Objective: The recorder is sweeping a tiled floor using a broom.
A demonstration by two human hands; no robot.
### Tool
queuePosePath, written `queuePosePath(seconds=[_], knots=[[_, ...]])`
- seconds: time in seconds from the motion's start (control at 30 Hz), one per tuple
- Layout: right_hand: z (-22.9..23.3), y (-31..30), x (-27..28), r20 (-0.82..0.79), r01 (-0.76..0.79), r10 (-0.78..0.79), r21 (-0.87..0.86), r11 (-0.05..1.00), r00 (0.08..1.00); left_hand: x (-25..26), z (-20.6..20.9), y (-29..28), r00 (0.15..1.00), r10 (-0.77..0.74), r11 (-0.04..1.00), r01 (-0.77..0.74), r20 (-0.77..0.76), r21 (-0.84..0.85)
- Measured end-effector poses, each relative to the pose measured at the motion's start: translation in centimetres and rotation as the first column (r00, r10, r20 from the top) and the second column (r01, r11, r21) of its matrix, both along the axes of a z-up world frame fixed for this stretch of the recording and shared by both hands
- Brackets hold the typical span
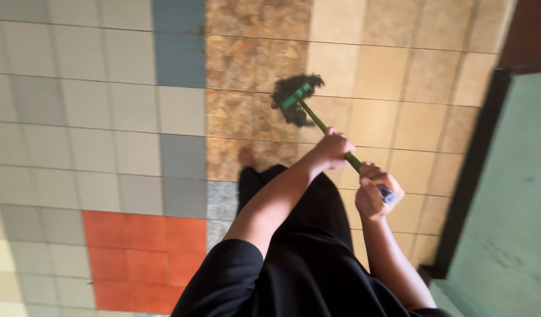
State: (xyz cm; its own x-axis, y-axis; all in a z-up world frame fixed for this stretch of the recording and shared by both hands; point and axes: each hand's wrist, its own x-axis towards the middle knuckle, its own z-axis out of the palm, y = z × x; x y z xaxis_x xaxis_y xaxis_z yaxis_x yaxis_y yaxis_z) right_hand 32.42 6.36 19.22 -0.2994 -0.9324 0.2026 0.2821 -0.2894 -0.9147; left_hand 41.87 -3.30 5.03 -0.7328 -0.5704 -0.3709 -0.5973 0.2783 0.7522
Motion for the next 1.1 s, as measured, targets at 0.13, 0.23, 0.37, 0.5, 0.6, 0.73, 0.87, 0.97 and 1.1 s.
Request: queuePosePath(seconds=[0.13, 0.23, 0.37, 0.5, 0.6, 0.73, 0.87, 0.97, 1.1], knots=[[-0.3, -5.6, 13.1, -0.069, -0.121, 0.115, -0.078, 0.99, 0.991, 14.7, -1.0, -3.9, 0.956, 0.25, 0.947, -0.275, -0.156, -0.168], [-0.9, -9.2, 21.9, -0.218, -0.196, 0.175, -0.075, 0.978, 0.96, 24.5, -2.7, -6.2, 0.887, 0.424, 0.887, -0.448, -0.185, -0.116], [-6.0, -11.2, 30.6, -0.08, -0.235, 0.227, -0.114, 0.965, 0.971, 33.9, -0.3, -9.0, 0.853, 0.51, 0.851, -0.519, -0.111, -0.084], [-5.8, -12.2, 34.0, -0.056, -0.241, 0.235, -0.142, 0.96, 0.97, 38.3, -0.8, -9.4, 0.852, 0.517, 0.82, -0.519, -0.077, -0.241], [-7.3, -11.1, 32.0, -0.103, -0.278, 0.268, -0.109, 0.954, 0.958, 37.7, -6.8, -7.9, 0.807, 0.553, 0.755, -0.591, -0.208, -0.285], [-8.2, -8.3, 25.8, -0.086, -0.184, 0.179, -0.042, 0.982, 0.98, 30.1, -7.9, -8.4, 0.83, 0.488, 0.811, -0.546, -0.27, -0.209], [-7.9, -2.8, 18.8, -0.023, -0.009, 0.009, 0.0, 1.0, 1.0, 20.6, -6.4, -4.4, 0.951, 0.292, 0.947, -0.302, -0.103, -0.108], [-6.4, 2.6, 14.8, -0.054, 0.118, -0.115, 0.051, 0.992, 0.992, 14.4, -7.3, 0.0, 0.99, 0.119, 0.984, -0.127, -0.076, -0.122], [-3.3, 9.6, 10.3, -0.13, 0.194, -0.184, 0.065, 0.979, 0.974, 7.7, -5.8, 7.8, 0.996, 0.049, 0.993, -0.057, -0.075, -0.105]])
